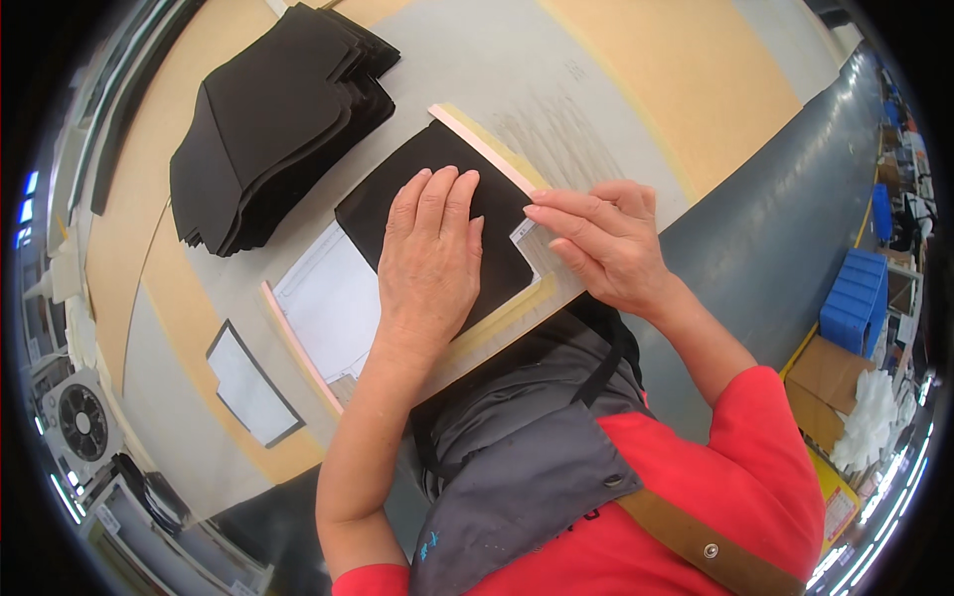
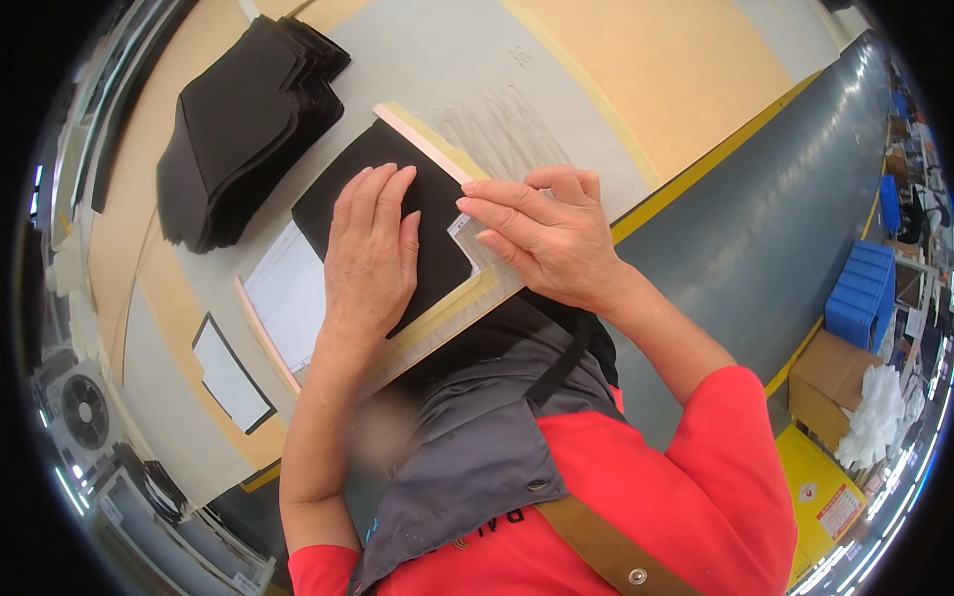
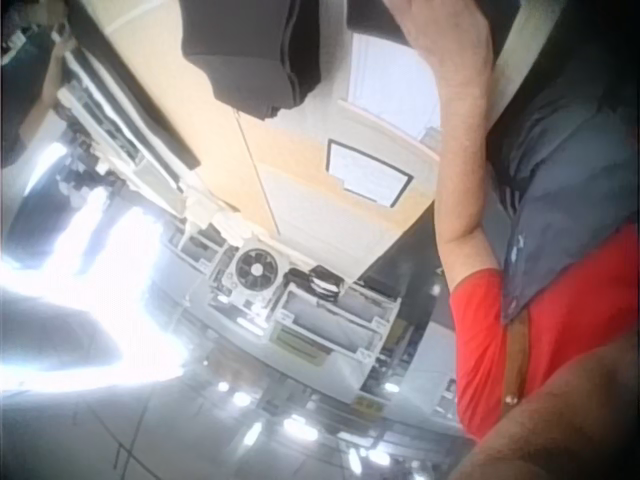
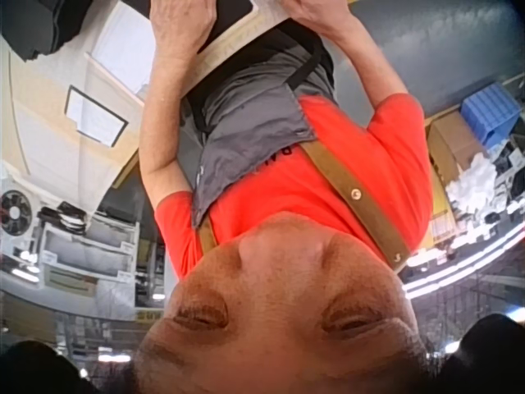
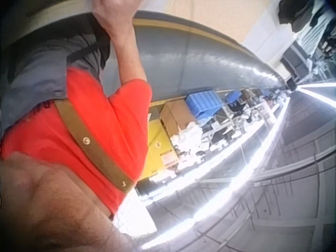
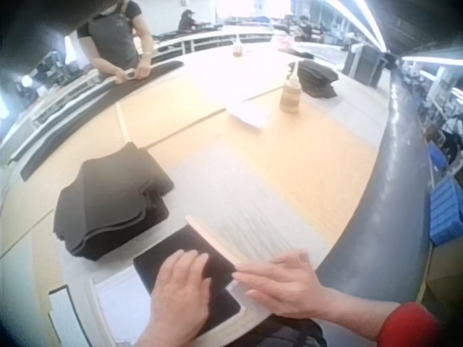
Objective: The person assembles black rectangular components by hand on a workbench. They pick up a black piece, place it on a template, and press it down to adhere it to a backing sheet. The person repeats this process for multiple units, stacking the finished items on the table.
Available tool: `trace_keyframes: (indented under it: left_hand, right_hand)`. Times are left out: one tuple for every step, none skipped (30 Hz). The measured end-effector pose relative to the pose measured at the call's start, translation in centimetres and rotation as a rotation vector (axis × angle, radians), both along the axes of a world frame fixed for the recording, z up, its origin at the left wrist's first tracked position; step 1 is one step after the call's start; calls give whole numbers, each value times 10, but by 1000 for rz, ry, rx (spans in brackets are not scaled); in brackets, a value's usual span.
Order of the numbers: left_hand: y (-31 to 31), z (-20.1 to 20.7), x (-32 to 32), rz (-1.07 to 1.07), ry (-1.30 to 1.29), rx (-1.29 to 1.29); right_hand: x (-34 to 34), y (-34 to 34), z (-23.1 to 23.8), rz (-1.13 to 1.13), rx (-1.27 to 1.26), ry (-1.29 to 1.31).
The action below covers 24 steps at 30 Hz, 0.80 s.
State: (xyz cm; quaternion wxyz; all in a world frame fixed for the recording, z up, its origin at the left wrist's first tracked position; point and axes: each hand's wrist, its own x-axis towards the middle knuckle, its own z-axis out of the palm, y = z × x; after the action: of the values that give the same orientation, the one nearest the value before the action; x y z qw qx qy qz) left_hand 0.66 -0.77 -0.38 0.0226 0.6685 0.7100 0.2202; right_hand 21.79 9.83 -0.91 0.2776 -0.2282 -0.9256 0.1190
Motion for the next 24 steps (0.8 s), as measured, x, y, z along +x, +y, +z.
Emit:
trace_keyframes:
  left_hand:
    - [0, 0, 0, 2, 2, -3]
    - [0, 1, 0, -3, 1, -4]
    - [-1, 1, 0, -6, 2, -5]
    - [-1, 1, 0, -10, 2, -6]
    - [-1, 1, 0, -7, 6, -8]
    - [-1, 0, 2, -4, 10, -11]
    - [-1, 0, 3, -2, 14, -15]
    - [-2, 0, 2, 1, 20, -16]
    - [-2, 0, 3, 3, 23, -16]
    - [-2, 0, 3, 6, 27, -17]
    - [-1, 0, 3, 2, 25, -16]
    - [-2, 0, 3, 0, 24, -14]
    - [-2, 0, 3, -3, 23, -13]
    - [-2, 0, 3, -4, 21, -14]
    - [-2, 0, 3, -3, 21, -14]
    - [-2, 1, 3, -3, 20, -14]
    - [-3, 1, 3, -4, 0, -21]
    - [-3, 2, 2, -4, -12, -21]
    - [-2, 3, 0, -5, -24, -22]
    - [1, 3, -1, 1, -11, -9]
    - [4, 3, -2, 10, 3, 3]
    - [7, 2, -3, 20, 18, 16]
    - [9, 1, -4, 37, 32, 23]
    - [11, -2, -5, 33, 37, 29]
  right_hand:
    - [-1, -1, 0, 14, 10, -2]
    - [-1, -1, 1, 28, 19, -3]
    - [-1, -1, 0, 31, 25, -13]
    - [-1, -2, 0, 35, 30, -23]
    - [-1, -3, 0, 39, 35, -33]
    - [-2, -3, 0, 41, 34, -37]
    - [-3, -3, 1, 42, 32, -42]
    - [-3, -4, 1, 44, 31, -47]
    - [-4, -4, 0, 45, 42, -53]
    - [-4, -4, -1, 46, 54, -60]
    - [-4, -4, -1, 48, 66, -67]
    - [-4, -4, -2, 47, 69, -66]
    - [-4, -4, -3, 46, 72, -66]
    - [-4, -5, -4, 45, 76, -66]
    - [-4, -4, -3, 53, 69, -72]
    - [-4, -4, -1, 60, 62, -79]
    - [-4, -5, 0, 67, 56, -86]
    - [-5, -4, 0, 65, 59, -84]
    - [-5, -5, 0, 63, 63, -82]
    - [-4, -6, 1, 61, 66, -80]
    - [-4, -6, 1, 63, 69, -80]
    - [-4, -6, 2, 65, 72, -80]
    - [-5, -5, 3, 67, 75, -80]
    - [-4, -5, 2, 61, 86, -80]
